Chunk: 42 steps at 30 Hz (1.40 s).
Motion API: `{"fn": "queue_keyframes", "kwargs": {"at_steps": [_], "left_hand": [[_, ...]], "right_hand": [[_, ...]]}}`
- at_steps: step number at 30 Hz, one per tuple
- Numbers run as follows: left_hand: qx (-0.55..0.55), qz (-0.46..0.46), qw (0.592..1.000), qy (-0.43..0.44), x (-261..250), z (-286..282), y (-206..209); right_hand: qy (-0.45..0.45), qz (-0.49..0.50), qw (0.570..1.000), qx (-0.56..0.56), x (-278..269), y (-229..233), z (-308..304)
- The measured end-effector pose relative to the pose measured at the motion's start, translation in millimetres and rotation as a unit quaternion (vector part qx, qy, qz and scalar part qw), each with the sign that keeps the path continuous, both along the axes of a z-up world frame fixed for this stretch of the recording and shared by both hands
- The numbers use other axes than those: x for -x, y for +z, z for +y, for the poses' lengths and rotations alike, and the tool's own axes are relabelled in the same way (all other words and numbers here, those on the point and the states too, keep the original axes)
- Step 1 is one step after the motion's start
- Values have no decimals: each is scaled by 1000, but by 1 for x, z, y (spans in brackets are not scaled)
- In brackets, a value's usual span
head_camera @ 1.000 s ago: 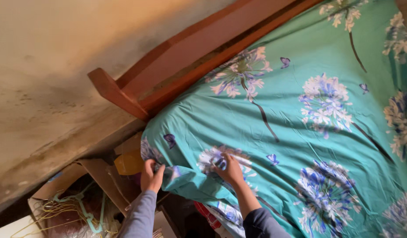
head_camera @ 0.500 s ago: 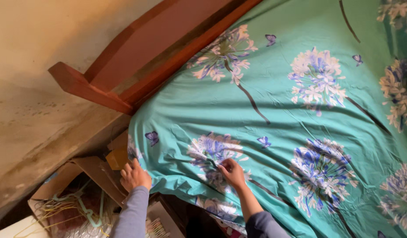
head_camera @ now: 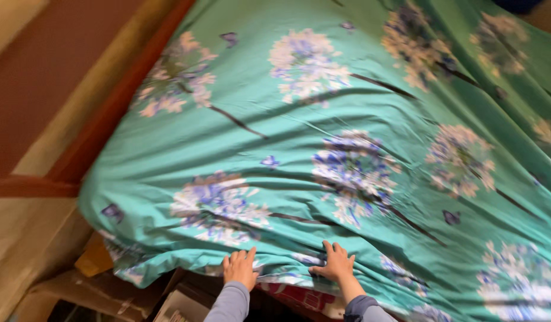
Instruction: The person spreads a green floral sheet over a mattress, tucks the edges under, and smooths the surface. They then pick up a pink pillow and insert it into a light blue pillowcase.
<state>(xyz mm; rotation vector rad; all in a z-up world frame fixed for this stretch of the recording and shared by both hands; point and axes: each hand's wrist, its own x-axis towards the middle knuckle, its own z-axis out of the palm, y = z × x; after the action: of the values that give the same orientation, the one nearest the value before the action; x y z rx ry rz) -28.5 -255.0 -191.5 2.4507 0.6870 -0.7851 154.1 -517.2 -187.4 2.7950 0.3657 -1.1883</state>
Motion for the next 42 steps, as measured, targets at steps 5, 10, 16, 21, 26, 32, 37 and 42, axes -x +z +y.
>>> {"fn": "queue_keyframes", "kwargs": {"at_steps": [5, 10, 16, 21, 26, 32, 37, 42], "left_hand": [[-1, 194, 968, -161, -2, -14, -51], [-8, 284, 922, -261, -32, -24, -19], [27, 126, 949, -289, -103, -93, 28], [66, 40, 920, -384, -142, -183, 34], [94, 73, 883, -454, -143, -266, 39], [129, 74, 857, -493, -146, -364, 49], [145, 36, 833, -533, -152, -461, 75], [134, 23, 833, -536, -155, -601, 106]], "right_hand": [[-51, 0, 997, 63, 11, -8, -84], [-137, -5, 990, 31, 55, -22, -152], [-306, -122, 937, -119, 117, -22, -195], [-358, -224, 872, -246, 139, -23, -218], [-425, -315, 793, -302, 157, -18, -265], [-610, -281, 623, -401, 170, 0, -363], [-691, -283, 542, -386, 212, 31, -464], [-758, -212, 516, -339, 276, 76, -583]]}}
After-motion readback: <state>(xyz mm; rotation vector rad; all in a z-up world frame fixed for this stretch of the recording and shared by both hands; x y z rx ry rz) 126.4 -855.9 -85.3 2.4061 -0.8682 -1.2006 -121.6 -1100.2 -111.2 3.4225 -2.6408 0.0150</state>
